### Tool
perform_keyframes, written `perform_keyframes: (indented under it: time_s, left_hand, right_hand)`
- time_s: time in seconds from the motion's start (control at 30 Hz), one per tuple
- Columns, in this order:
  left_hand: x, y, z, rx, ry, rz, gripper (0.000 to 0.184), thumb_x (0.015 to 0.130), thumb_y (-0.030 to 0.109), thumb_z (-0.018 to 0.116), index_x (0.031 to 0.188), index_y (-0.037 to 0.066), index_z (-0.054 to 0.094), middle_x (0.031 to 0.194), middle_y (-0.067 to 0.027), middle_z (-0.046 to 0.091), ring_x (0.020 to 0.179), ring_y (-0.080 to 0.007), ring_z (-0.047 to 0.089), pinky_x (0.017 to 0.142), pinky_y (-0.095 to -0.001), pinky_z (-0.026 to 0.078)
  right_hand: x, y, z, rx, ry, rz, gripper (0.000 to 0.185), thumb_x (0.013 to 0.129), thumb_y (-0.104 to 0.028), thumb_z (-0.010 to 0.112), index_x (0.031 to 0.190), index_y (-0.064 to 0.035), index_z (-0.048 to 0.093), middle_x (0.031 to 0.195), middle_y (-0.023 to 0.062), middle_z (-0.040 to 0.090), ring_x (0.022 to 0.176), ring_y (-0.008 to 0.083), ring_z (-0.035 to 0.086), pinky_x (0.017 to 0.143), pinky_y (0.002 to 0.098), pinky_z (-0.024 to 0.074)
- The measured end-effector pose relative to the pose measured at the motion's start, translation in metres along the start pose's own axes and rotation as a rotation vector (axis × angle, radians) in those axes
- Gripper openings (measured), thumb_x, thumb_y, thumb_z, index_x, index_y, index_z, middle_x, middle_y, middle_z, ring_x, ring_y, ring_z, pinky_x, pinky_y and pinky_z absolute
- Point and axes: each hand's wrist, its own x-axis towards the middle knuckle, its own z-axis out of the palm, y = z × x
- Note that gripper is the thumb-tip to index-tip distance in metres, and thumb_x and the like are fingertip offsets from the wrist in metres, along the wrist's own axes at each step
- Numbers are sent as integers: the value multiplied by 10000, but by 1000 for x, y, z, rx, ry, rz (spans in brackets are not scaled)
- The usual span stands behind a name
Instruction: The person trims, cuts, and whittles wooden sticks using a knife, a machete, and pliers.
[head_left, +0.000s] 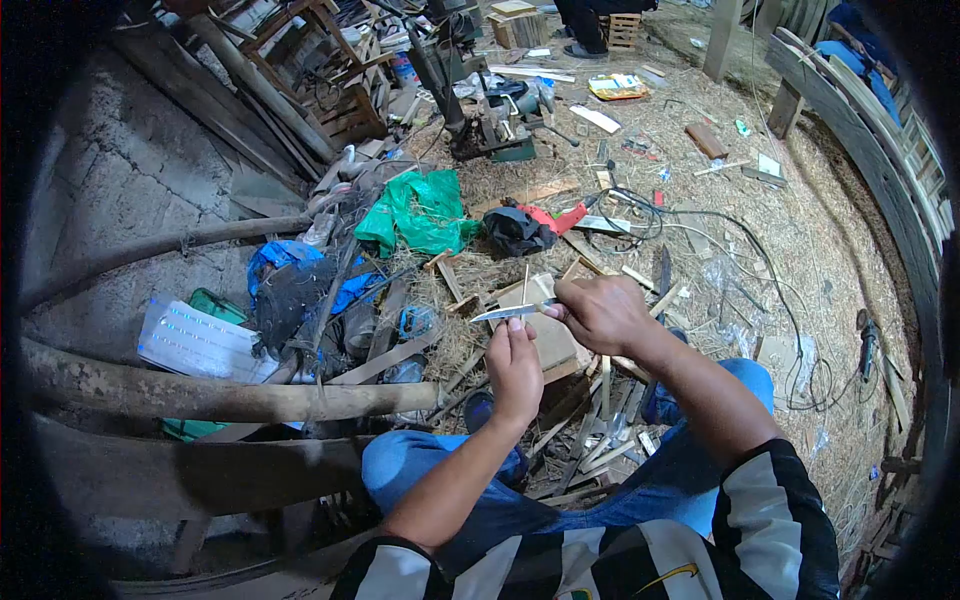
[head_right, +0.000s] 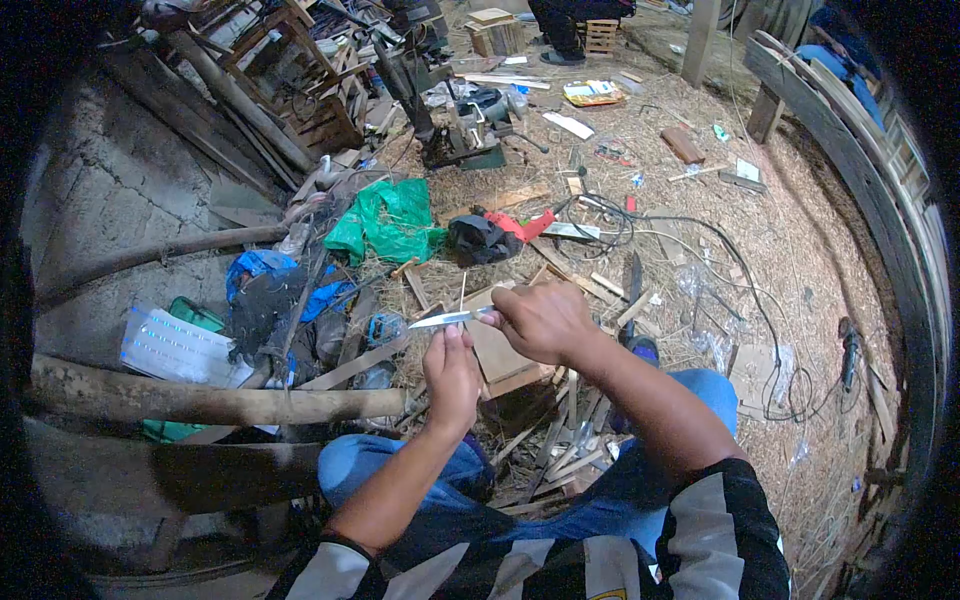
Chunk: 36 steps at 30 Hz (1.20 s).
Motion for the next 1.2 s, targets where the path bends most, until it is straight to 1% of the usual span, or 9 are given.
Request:
perform_keyframes:
  time_s: [0.1, 0.17, 0.23, 0.3, 0.5, 0.87, 1.0, 1.1, 1.2]
  left_hand:
    - [-4, 0, -2, 3, 20, 3, 381, 1084, 276, 412, 854, 14, 566, 691, -26, 498, 637, -121, 459, 590, -319, 390]
    - [-19, 5, -6, 73, -58, -21, 398, 1087, 291, 406, 840, 24, 568, 665, -16, 487, 613, -112, 445, 575, -316, 377]
    - [-19, 11, -6, 24, -97, -5, 395, 1092, 320, 397, 850, 48, 548, 628, 11, 442, 561, -91, 419, 518, -295, 367]
    - [-22, 24, -9, -372, -212, -381, 364, 1093, 347, 396, 874, 83, 519, 607, 39, 389, 501, -69, 375, 444, -263, 345]
    - [-8, 29, -6, -396, -128, -352, 334, 1085, 405, 407, 917, 131, 494, 599, 63, 368, 440, -60, 339, 370, -245, 324]
    - [-12, 21, 1, -187, -113, -62, 309, 1094, 355, 393, 917, 119, 487, 607, 65, 354, 418, -35, 324, 351, -221, 289]
    - [-13, 31, 1, -237, -158, -88, 321, 1096, 356, 384, 892, 123, 468, 591, 64, 336, 414, -45, 303, 350, -235, 271]
    - [-17, 43, 0, -270, -155, -254, 348, 1096, 371, 377, 860, 125, 446, 576, 61, 318, 412, -55, 282, 352, -243, 248]
    - [-25, 41, -5, -324, -163, -273, 376, 1092, 403, 376, 834, 135, 429, 568, 59, 318, 411, -60, 268, 356, -252, 232]
  right_hand:
    - [8, 24, 1, -54, 24, 187, 251, 936, -376, 546, 987, -152, 648, 795, 152, 696, 735, 378, 684, 618, 515, 524]
    - [22, 49, -25, -113, -22, 451, 319, 986, -415, 492, 1025, -142, 651, 815, 188, 697, 774, 380, 691, 648, 522, 524]
    - [23, 58, -38, -121, 70, 439, 390, 1009, -471, 454, 1039, -135, 648, 827, 198, 697, 801, 390, 688, 676, 526, 524]
    - [17, 40, -36, -50, 119, 408, 359, 1006, -458, 474, 943, -124, 591, 725, 187, 644, 706, 428, 640, 627, 549, 477]
    - [-6, -15, -3, 100, 23, -14, 321, 990, -413, 520, 909, -107, 570, 729, 141, 649, 668, 399, 637, 562, 514, 465]
    - [-5, -17, -6, 73, -27, -37, 329, 983, -422, 521, 900, -107, 566, 722, 133, 652, 674, 375, 649, 552, 512, 459]
    - [-4, -8, -6, 42, -6, -42, 319, 973, -421, 534, 892, -114, 567, 708, 129, 650, 682, 373, 651, 557, 513, 459]
    - [-3, -1, -4, 12, 2, -28, 310, 962, -418, 548, 903, -116, 583, 709, 131, 653, 682, 375, 650, 565, 514, 462]
    - [12, 38, -9, 8, 78, 274, 350, 981, -445, 515, 939, -110, 606, 713, 160, 651, 682, 393, 640, 595, 519, 466]
